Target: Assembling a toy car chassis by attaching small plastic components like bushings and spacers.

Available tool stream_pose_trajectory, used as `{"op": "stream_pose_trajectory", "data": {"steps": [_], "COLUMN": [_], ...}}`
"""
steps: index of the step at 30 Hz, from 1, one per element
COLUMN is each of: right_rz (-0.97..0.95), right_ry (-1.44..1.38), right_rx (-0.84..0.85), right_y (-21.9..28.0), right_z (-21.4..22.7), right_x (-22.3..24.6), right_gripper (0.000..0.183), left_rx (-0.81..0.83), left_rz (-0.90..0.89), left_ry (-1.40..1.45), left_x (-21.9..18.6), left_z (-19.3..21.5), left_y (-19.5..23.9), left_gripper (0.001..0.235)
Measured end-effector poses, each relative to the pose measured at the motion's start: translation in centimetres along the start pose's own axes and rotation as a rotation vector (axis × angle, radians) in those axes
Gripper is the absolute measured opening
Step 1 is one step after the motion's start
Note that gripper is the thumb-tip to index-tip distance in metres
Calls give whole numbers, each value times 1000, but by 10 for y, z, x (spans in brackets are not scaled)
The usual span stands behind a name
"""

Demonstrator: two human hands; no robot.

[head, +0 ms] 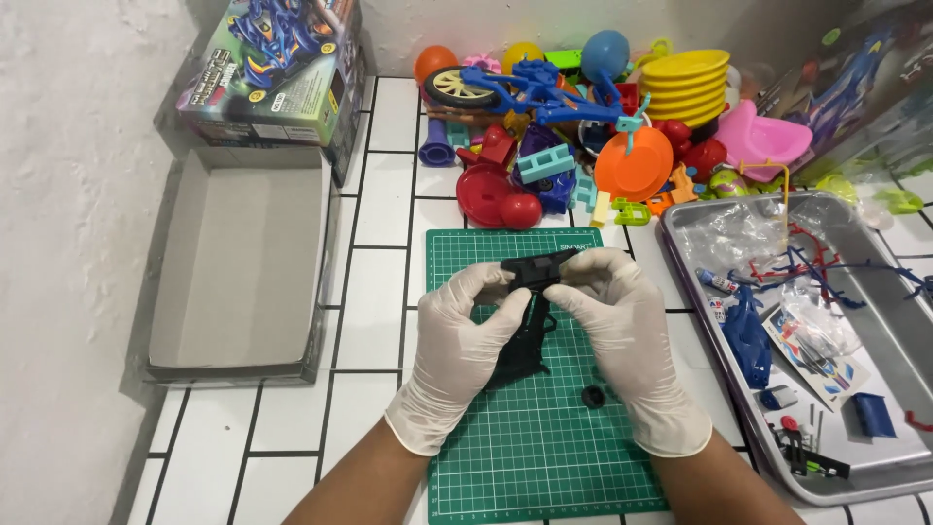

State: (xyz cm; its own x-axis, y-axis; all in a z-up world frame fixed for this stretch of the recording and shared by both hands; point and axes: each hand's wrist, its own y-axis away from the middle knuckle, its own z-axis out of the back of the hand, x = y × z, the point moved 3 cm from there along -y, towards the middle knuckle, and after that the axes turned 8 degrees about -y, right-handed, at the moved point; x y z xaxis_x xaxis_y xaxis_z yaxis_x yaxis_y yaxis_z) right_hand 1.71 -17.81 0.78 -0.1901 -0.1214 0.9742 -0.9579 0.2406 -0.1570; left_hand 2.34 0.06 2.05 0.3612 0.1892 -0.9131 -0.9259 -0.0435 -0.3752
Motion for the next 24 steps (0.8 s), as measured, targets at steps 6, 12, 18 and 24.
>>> {"op": "stream_pose_trajectory", "data": {"steps": [6,12,18,24], "right_rz": [188,391,-87,-224], "right_ry": [181,422,-12,-93], "right_rx": [-52,-127,-9,80], "right_y": [8,17,4,2], "right_z": [-9,-14,-5,-1], "right_x": [15,23,-1,-2], "right_gripper": [45,54,41,19], "left_rx": [-40,-56,-57,-64], "left_rz": [-15,10,-13,-68], "left_ry": [26,42,68,58], "left_x": [-1,2,5,-4], "left_z": [-2,-1,-1,4], "left_y": [2,3,2,4], "left_gripper": [14,12,13,13]}}
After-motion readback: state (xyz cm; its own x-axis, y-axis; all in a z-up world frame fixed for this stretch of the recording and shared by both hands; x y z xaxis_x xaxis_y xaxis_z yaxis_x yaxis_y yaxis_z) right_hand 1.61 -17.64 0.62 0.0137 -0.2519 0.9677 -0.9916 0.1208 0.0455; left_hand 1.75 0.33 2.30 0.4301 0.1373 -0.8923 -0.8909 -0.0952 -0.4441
